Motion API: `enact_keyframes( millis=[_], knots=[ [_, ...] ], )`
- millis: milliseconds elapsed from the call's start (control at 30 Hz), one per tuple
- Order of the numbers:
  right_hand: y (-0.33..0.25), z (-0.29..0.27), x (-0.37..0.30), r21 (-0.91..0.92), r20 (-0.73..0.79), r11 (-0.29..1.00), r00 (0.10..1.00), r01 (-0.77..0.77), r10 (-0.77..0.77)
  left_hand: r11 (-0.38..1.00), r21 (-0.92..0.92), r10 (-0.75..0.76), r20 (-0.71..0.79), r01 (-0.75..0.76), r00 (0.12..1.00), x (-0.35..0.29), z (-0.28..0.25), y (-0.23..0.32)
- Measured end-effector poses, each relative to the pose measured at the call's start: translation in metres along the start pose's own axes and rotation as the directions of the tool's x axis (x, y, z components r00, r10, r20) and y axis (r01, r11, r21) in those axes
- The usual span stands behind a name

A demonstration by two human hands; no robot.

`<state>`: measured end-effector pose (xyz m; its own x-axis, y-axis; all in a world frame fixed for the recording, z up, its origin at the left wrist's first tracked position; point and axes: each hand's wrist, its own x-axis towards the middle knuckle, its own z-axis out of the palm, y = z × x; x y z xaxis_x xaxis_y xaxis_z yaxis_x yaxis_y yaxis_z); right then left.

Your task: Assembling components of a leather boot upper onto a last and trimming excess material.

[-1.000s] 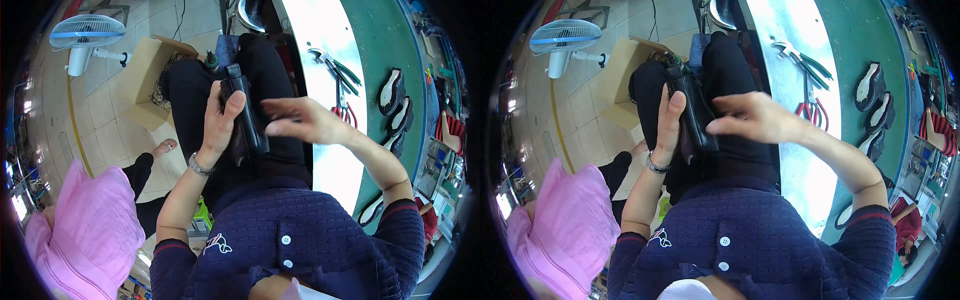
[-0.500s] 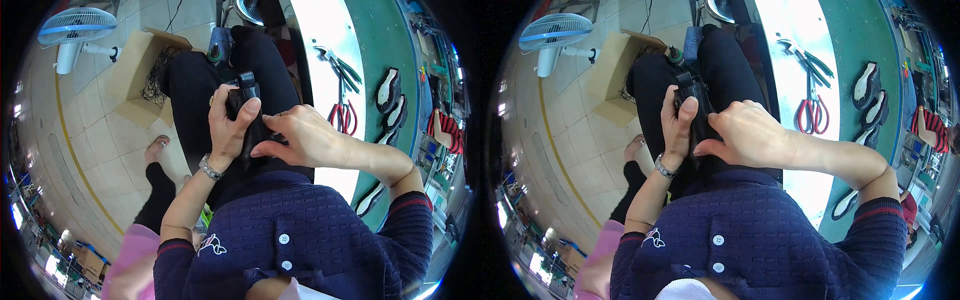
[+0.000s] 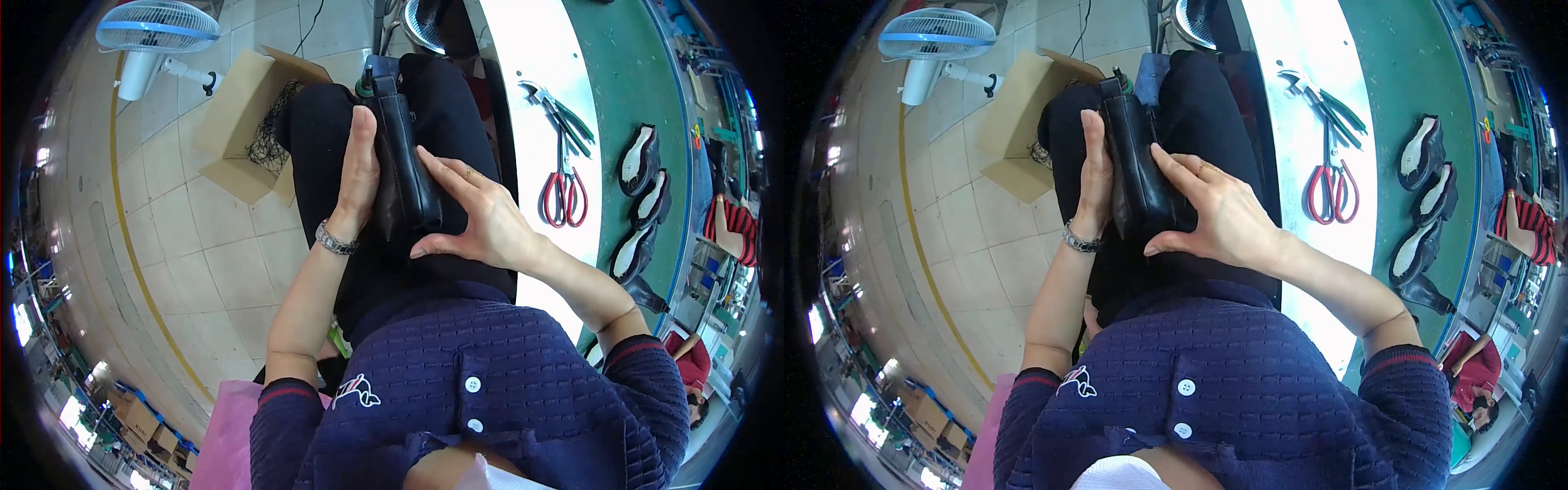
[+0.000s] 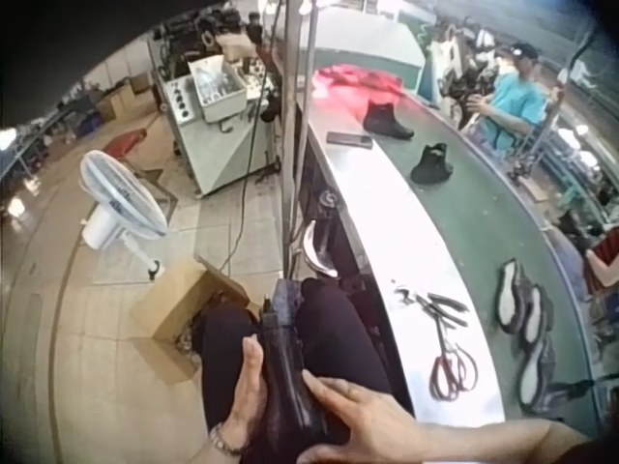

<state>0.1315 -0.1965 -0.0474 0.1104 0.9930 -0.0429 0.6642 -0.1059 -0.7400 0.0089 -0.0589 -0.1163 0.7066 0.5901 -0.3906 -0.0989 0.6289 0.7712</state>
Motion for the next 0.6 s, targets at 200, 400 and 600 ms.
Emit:
enact_keyframes(
  millis=[200,400,600],
  knots=[
    [-0.002,-0.005,-0.001,0.01,0.039,1.0,0.999,-0.027,0.027,0.999,-0.044,0.018,0.025,-0.017,1.0,0.005,0.003,-0.007],
    [0.013,0.006,-0.003,-0.233,-0.091,0.955,0.974,0.182,-0.207,1.0,-0.031,-0.004,0.007,0.004,1.0,0.001,0.008,-0.004],
    [0.018,0.009,0.001,-0.291,-0.114,0.921,0.946,0.259,-0.302,1.0,-0.011,-0.019,0.002,0.019,1.0,0.002,-0.001,-0.006]
  ],
)
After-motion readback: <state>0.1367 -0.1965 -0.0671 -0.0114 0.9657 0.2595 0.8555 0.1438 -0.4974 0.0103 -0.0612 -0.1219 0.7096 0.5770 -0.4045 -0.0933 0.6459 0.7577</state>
